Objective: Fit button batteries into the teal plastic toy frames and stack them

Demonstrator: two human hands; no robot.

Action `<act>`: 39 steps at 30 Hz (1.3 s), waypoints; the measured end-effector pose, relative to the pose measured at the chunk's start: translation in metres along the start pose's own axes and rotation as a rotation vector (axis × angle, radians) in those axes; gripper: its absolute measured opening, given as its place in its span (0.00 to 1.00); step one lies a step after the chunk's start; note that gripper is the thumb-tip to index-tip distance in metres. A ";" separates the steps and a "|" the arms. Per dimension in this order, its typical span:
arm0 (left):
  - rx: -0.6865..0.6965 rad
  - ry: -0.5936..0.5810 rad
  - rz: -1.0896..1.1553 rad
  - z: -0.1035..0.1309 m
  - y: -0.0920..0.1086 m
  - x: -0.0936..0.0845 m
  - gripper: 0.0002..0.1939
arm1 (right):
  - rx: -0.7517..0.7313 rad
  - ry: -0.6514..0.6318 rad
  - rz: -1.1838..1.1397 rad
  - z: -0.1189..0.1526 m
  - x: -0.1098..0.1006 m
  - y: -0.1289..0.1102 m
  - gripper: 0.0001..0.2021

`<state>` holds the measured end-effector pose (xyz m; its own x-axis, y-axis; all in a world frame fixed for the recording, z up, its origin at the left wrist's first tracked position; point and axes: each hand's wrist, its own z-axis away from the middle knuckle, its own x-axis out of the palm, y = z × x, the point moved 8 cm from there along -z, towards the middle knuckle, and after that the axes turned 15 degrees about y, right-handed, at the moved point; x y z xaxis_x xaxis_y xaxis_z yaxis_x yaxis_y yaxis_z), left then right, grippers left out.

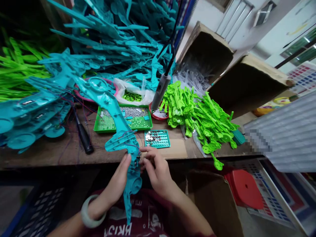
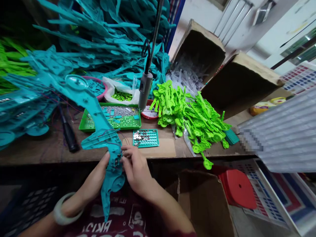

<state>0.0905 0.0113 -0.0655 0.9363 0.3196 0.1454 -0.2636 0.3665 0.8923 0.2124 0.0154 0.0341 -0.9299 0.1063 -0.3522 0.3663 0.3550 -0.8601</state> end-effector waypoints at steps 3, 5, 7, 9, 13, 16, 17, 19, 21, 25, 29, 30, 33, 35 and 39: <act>-0.109 -0.050 0.011 0.006 0.000 0.009 0.40 | 0.144 -0.074 -0.206 -0.008 0.006 0.014 0.04; -0.163 -0.064 0.007 0.010 -0.001 0.010 0.39 | 0.127 -0.052 -0.202 -0.014 0.003 0.021 0.04; -0.199 -0.084 0.006 0.012 -0.003 0.011 0.36 | 0.041 0.040 -0.099 -0.021 -0.007 0.024 0.05; -0.239 -0.111 0.029 0.013 -0.006 0.011 0.36 | -0.065 0.164 0.075 -0.025 -0.020 0.023 0.05; -0.276 -0.100 0.073 0.010 -0.012 0.011 0.37 | -0.235 0.228 0.300 -0.019 -0.025 0.009 0.04; -0.182 -0.005 0.094 0.002 -0.008 0.006 0.36 | -0.320 0.076 0.220 -0.006 -0.007 -0.002 0.04; -0.148 0.025 0.099 0.001 -0.005 0.004 0.36 | -0.342 0.047 0.206 -0.002 -0.002 -0.004 0.04; -0.112 0.064 0.099 -0.001 -0.003 0.002 0.37 | -0.376 0.039 0.210 0.002 0.004 -0.005 0.06; -0.118 0.076 0.090 -0.001 -0.005 0.002 0.38 | -0.390 0.050 0.208 0.005 0.008 -0.002 0.06; -0.135 0.072 0.109 0.001 -0.009 0.001 0.33 | -0.367 0.092 0.184 0.013 0.012 0.002 0.07; -0.131 0.042 0.164 0.002 -0.008 -0.003 0.23 | -0.356 0.176 0.180 0.012 -0.002 0.008 0.11; -0.144 0.007 0.184 0.002 -0.007 -0.002 0.21 | -0.333 0.214 0.198 0.005 -0.011 0.013 0.12; -0.156 -0.084 0.222 0.000 -0.004 0.002 0.18 | -0.197 0.228 0.339 -0.031 -0.035 0.046 0.08; -0.116 -0.092 0.198 -0.004 -0.001 0.003 0.16 | -0.126 0.093 0.486 -0.055 -0.039 0.074 0.06; -0.052 -0.087 0.145 -0.008 0.002 0.003 0.17 | -0.043 -0.102 0.685 -0.076 -0.038 0.115 0.04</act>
<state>0.0914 0.0196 -0.0668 0.9036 0.2961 0.3095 -0.4069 0.3677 0.8362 0.2875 0.1226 -0.0240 -0.4808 0.2327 -0.8454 0.8662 0.2759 -0.4167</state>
